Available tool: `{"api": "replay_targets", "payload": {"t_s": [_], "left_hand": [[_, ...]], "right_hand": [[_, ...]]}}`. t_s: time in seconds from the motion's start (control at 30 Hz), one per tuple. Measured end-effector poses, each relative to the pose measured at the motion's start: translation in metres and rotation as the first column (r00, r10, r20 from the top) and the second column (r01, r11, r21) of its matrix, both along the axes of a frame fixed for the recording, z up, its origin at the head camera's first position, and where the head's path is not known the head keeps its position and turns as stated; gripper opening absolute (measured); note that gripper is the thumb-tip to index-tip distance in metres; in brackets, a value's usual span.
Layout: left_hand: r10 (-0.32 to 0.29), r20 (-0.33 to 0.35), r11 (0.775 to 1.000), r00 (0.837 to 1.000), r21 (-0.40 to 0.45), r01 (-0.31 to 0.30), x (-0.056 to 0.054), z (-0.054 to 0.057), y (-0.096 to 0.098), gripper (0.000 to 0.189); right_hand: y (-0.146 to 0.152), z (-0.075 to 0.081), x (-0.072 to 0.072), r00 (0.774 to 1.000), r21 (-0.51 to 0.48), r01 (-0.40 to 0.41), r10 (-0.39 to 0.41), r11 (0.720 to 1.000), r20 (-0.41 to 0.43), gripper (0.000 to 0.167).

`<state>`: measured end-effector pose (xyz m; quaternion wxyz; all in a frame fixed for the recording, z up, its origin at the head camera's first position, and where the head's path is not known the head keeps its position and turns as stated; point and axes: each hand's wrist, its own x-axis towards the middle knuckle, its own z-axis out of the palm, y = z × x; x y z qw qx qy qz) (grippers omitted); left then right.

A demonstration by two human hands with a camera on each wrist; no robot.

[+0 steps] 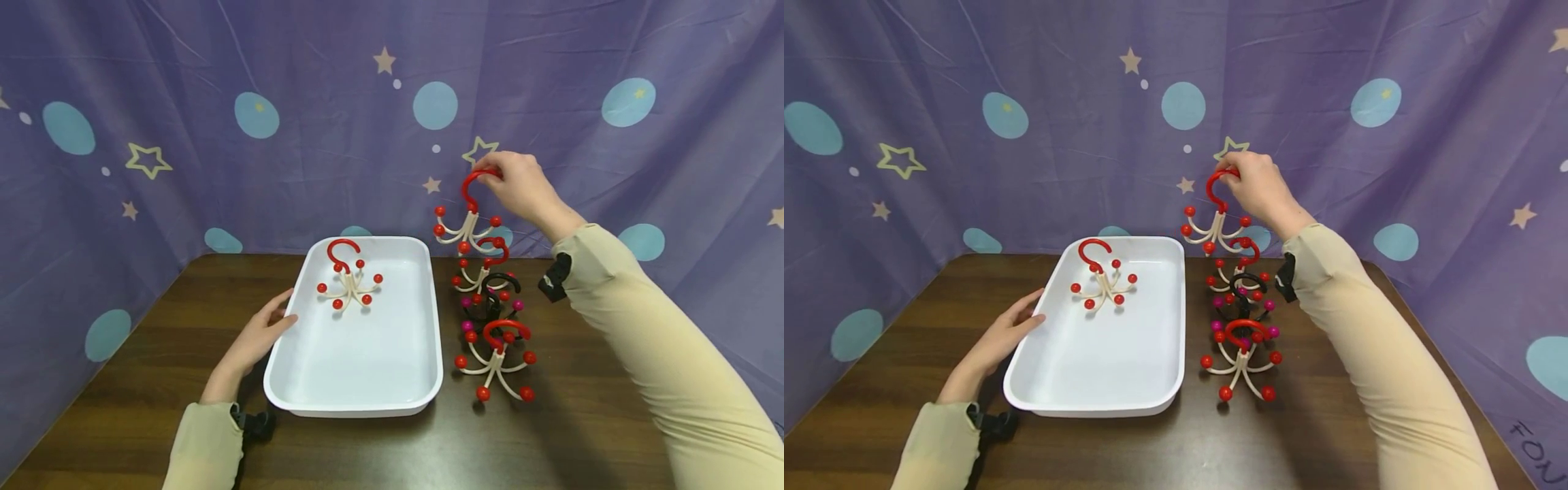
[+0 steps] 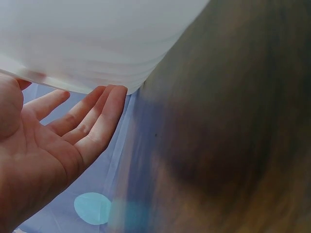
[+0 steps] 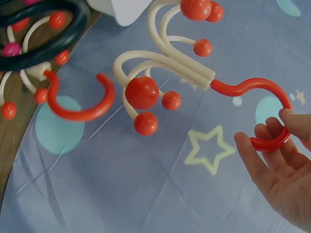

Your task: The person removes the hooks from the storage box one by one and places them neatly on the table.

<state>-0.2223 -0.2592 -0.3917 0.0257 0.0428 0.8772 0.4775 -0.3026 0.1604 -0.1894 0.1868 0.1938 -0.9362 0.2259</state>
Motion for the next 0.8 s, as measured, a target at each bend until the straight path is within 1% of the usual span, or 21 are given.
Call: {"api": "replay_targets", "payload": {"t_s": [0.27, 0.5, 0.67, 0.8], "left_hand": [[-0.003, -0.003, 1.0, 1.0, -0.007, 0.003, -0.001, -0.002, -0.001, 0.058], [-0.003, -0.003, 1.0, 1.0, -0.003, 0.003, -0.002, -0.003, -0.001, 0.058], [-0.004, -0.008, 1.0, 1.0, -0.007, 0.004, -0.002, -0.002, -0.001, 0.058], [-0.006, -0.008, 1.0, 1.0, -0.005, 0.006, -0.002, 0.001, 0.0, 0.059]], "right_hand": [[0.024, -0.001, 0.0, 0.998, -0.004, 0.057, -0.057, 0.998, 0.012, 0.023], [0.044, -0.003, 0.0, 0.995, 0.01, 0.104, -0.104, 0.995, 0.008, 0.022], [0.059, -0.003, 0.001, 0.991, 0.016, 0.131, -0.131, 0.991, -0.018, 0.022], [0.071, -0.006, 0.002, 0.988, 0.028, 0.155, -0.155, 0.987, -0.013, 0.023]]}}
